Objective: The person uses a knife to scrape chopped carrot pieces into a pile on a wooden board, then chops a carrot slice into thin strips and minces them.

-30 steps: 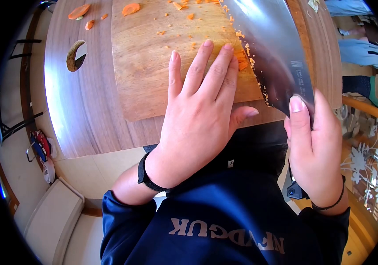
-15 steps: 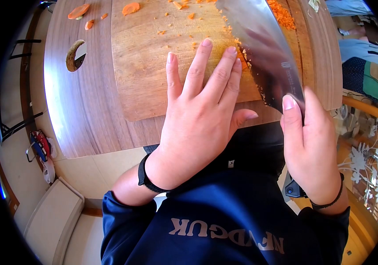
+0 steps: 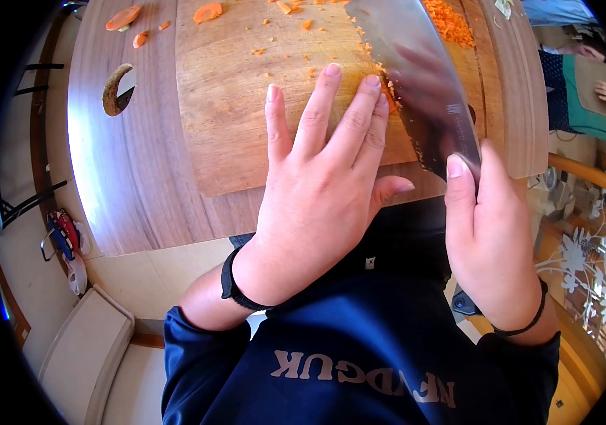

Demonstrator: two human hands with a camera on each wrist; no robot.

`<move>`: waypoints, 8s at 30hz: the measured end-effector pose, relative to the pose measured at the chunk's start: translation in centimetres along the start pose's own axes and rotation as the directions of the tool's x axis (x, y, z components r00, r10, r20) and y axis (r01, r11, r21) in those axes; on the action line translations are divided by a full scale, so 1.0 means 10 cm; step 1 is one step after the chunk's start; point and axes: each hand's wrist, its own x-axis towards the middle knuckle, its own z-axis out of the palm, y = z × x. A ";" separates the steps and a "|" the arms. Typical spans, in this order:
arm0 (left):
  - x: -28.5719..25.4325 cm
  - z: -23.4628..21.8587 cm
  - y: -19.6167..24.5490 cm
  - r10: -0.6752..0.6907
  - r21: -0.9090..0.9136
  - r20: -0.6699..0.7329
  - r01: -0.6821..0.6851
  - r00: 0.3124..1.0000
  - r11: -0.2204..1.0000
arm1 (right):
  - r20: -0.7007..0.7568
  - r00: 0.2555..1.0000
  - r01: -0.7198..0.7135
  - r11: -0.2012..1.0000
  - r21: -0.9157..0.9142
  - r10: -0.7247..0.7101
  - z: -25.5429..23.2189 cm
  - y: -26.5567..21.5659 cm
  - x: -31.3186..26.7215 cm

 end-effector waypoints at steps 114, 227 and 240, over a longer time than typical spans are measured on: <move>-0.07 -0.02 -0.08 0.019 -0.039 -0.034 -0.020 0.999 0.999 | 0.007 0.995 -0.099 0.993 0.069 0.099 0.02 -0.01 -0.04; 0.22 -0.52 -0.03 -0.033 -0.086 -0.560 -0.019 0.828 0.996 | -0.241 0.886 0.333 0.906 -0.262 -0.395 -0.42 0.70 0.26; 0.43 -0.84 -0.03 0.167 0.003 0.068 -0.168 0.984 0.986 | -0.124 0.788 0.527 0.765 -0.370 -0.603 -0.35 0.90 0.38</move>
